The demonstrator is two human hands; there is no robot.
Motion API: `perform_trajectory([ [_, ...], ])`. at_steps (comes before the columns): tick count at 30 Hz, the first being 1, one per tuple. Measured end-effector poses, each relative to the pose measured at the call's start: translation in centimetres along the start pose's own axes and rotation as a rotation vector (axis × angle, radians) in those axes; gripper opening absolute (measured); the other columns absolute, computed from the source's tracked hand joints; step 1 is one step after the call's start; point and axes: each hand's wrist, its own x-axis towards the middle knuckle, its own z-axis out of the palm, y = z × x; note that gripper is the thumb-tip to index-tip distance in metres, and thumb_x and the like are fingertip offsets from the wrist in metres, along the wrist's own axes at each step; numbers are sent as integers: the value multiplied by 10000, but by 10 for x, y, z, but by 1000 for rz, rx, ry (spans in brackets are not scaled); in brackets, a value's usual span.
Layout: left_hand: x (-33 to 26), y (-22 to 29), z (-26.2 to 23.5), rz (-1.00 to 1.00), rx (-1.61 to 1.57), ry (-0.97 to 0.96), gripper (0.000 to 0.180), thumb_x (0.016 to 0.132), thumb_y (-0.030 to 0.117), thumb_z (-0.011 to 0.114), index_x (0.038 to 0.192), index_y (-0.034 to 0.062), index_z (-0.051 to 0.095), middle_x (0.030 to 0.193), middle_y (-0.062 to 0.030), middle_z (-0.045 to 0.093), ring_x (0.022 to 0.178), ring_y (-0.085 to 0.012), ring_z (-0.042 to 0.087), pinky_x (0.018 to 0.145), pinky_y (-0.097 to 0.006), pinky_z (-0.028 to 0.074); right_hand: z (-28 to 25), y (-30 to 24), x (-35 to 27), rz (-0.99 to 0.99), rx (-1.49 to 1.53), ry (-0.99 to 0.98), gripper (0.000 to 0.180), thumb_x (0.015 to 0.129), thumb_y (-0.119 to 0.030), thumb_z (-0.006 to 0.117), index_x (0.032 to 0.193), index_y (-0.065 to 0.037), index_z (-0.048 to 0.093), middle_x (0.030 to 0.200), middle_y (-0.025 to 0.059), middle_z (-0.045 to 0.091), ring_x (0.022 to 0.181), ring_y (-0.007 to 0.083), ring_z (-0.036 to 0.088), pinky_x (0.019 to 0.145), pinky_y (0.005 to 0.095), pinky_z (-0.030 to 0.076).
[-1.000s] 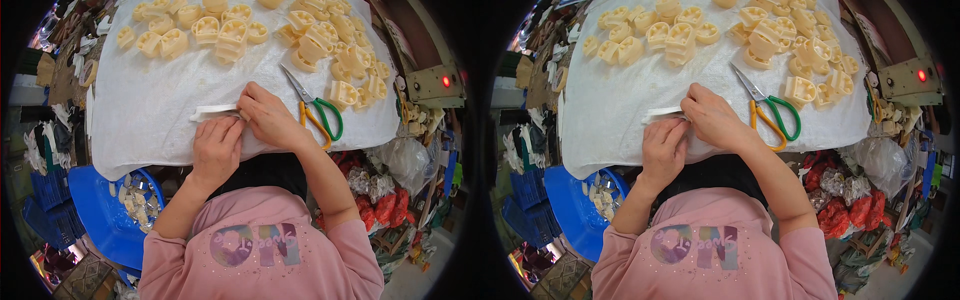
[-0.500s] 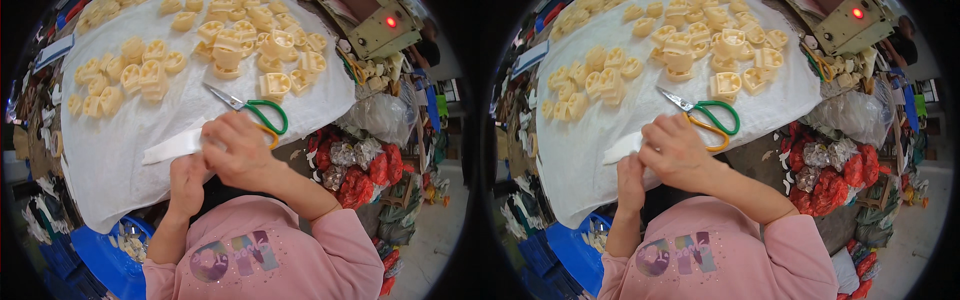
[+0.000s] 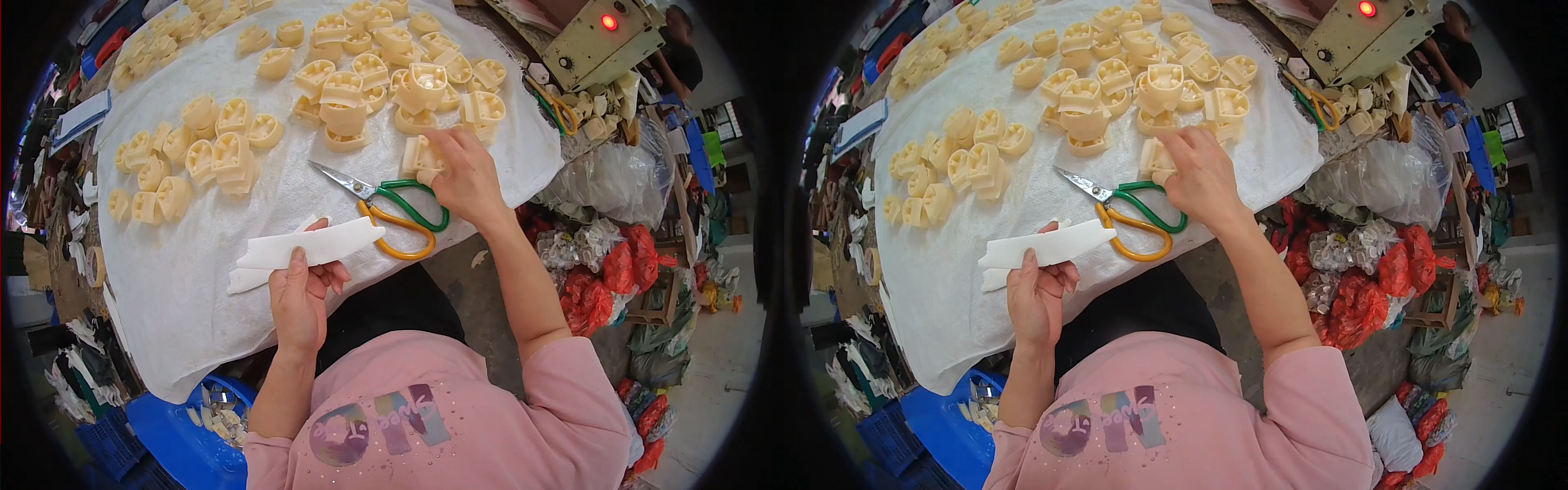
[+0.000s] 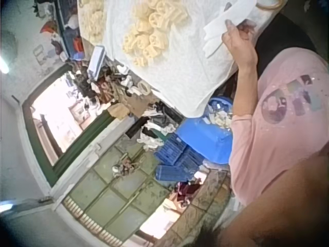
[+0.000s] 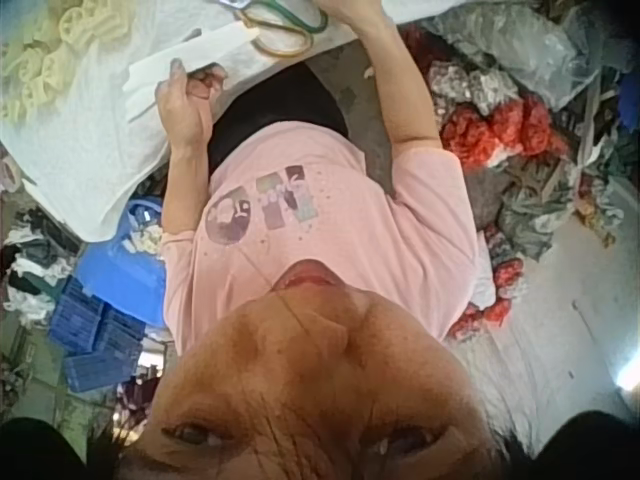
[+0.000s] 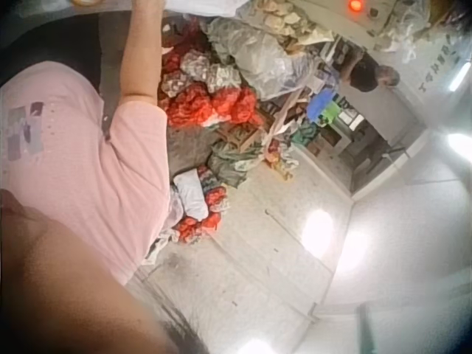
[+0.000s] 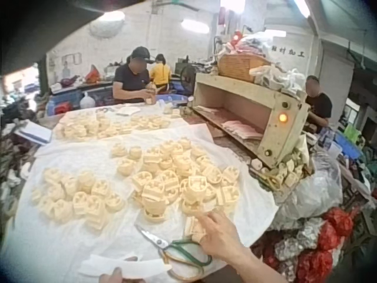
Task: The recorder is assembling and trimming foam or rubber shoe components using scissors and manual manipulation.
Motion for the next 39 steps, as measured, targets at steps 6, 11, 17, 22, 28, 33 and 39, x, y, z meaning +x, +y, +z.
perform_trajectory([
  [6,-1,2,-2,-1,12,14,415,974,221,332,1218,-95,446,875,-120,595,664,-134,534,546,-250,410,13,8,-17,421,579,184,419,843,-37,468,1260,6,459,1060,192,596,974,276,591,870,329,434],
  [11,-1,4,-6,3,-69,47,394,968,211,348,1202,-90,449,880,-126,595,658,-136,533,544,-253,415,16,29,-52,242,518,303,394,908,-129,429,1274,17,430,1130,197,571,1028,262,564,892,331,412],
  [17,-4,3,-9,8,-104,21,414,969,216,346,1227,-93,442,866,-126,595,690,-145,548,592,-258,425,9,30,-75,155,-112,243,389,863,-223,528,1208,-45,504,1261,165,485,1147,260,448,954,365,327],
  [22,-7,4,-7,12,-85,56,417,960,250,391,1210,-80,445,875,-113,596,660,-133,537,560,-255,424,-6,27,-73,342,-311,254,386,798,-234,643,1146,-84,571,1176,139,540,1008,230,522,862,335,393],
  [28,-13,3,-16,50,-123,48,426,965,263,403,1221,-74,447,1015,-133,581,798,-152,553,656,-269,446,-25,-29,-70,248,919,420,452,802,25,629,1223,-6,467,1074,119,599,946,189,603,828,315,498],
  [33,-18,1,-10,158,-75,95,435,970,250,388,1258,-74,420,1274,-173,469,1085,-203,504,911,-337,405,-2,-85,-63,-222,1073,119,466,743,14,688,1155,-70,488,1127,196,557,1002,249,569,826,347,480],
  [39,-32,13,3,135,-191,-23,441,978,249,356,1284,-66,382,1272,-186,475,1171,-242,483,998,-371,391,42,-110,-56,-497,906,164,472,699,93,636,1117,-71,490,1060,185,562,913,305,581,750,364,492],
])
